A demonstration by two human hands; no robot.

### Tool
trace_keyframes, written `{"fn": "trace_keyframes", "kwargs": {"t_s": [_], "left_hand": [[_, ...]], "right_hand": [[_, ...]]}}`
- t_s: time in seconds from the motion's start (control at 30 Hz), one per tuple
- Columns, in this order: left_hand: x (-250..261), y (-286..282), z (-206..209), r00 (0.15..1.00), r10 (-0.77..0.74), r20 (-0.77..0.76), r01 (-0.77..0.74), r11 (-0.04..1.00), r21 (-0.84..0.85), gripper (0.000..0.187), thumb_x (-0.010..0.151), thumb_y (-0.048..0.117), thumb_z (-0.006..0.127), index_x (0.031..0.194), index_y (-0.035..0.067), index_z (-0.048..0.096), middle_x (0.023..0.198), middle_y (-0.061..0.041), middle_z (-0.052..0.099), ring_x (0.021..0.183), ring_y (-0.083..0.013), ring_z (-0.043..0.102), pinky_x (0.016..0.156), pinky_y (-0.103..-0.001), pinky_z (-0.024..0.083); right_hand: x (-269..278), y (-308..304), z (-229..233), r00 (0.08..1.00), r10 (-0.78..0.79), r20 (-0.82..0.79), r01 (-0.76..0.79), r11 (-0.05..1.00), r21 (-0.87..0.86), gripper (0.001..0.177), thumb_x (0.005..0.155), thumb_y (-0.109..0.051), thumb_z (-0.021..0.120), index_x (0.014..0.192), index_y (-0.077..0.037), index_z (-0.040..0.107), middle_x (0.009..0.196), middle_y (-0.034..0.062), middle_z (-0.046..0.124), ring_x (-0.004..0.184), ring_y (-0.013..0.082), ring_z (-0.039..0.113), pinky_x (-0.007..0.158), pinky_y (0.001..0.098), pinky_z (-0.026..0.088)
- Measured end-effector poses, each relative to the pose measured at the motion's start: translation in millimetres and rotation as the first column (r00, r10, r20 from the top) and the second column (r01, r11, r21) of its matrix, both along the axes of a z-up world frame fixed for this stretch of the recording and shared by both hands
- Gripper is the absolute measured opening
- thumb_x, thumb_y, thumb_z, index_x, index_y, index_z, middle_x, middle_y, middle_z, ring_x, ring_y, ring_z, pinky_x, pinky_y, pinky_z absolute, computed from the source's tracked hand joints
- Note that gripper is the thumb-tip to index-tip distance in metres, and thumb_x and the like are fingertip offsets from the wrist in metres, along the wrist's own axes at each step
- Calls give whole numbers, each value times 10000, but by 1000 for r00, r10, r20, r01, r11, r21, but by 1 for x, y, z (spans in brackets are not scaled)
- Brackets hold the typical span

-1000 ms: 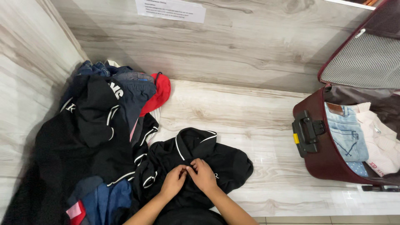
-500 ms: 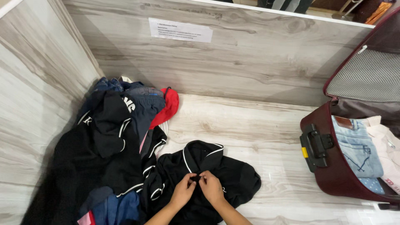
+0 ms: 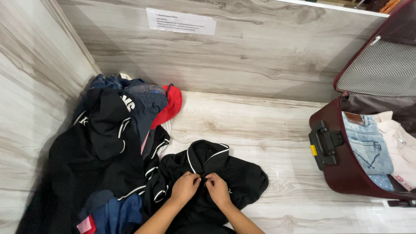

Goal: The person buttons the collar of a black shirt by hand, spreads the shirt flat, folds in the sides and sleeves, and places the folded shirt into a suitcase alongside other clothes.

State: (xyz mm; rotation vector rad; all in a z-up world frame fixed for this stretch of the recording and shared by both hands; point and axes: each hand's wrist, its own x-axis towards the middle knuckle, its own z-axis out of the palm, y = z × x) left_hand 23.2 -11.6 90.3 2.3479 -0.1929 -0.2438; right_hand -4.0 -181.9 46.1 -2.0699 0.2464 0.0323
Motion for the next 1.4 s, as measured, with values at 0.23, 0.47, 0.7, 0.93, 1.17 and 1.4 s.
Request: {"fn": "trace_keyframes", "kwargs": {"t_s": [0.23,0.47,0.7,0.93,1.17,1.4], "left_hand": [[3,-1,5,999,-26,-29,25,999,-30,344,835,141,741,1179,152,724,1025,-96,671,934,-306,692,801,-414,555],[9,-3,12,996,-12,87,10,1000,20,570,817,109,738,1365,69,585,1303,-108,577,1015,-341,662,789,-430,551],[12,-8,14,1000,-8,3,8,1000,5,374,892,232,745,1240,113,676,1287,-77,599,1058,-313,664,857,-412,548],[21,-18,-4,987,-96,127,82,990,111,332,810,175,753,1136,114,733,1196,-78,617,1062,-303,621,871,-418,524],[41,-32,-6,956,-282,81,227,886,405,241,815,184,755,1021,64,720,1103,-117,608,1086,-332,552,874,-451,487],[51,-33,-7,992,-122,-17,122,953,278,132,773,185,759,899,149,774,1127,-57,617,1116,-300,543,894,-449,475]], "right_hand": [[2,-6,-18,1000,-17,3,17,999,28,120,912,-114,676,970,-12,698,842,118,754,762,213,737,713,326,568],[11,-18,-40,995,-70,-76,92,935,342,149,978,-93,586,1077,13,619,845,60,696,694,136,701,630,269,555],[10,-22,-49,997,-16,-76,37,957,289,201,962,-39,555,1156,5,588,806,118,688,668,140,686,631,260,548],[13,-22,-66,994,-38,-104,70,942,328,147,962,-53,550,1073,11,620,847,82,687,677,141,686,603,270,551],[16,-20,-56,987,-74,-140,113,951,289,139,947,-83,555,1026,-4,637,817,72,685,673,143,688,589,283,555],[15,-13,-40,1000,-15,-9,16,998,65,169,856,-101,771,939,-4,660,750,51,707,647,124,650,611,260,530]]}}
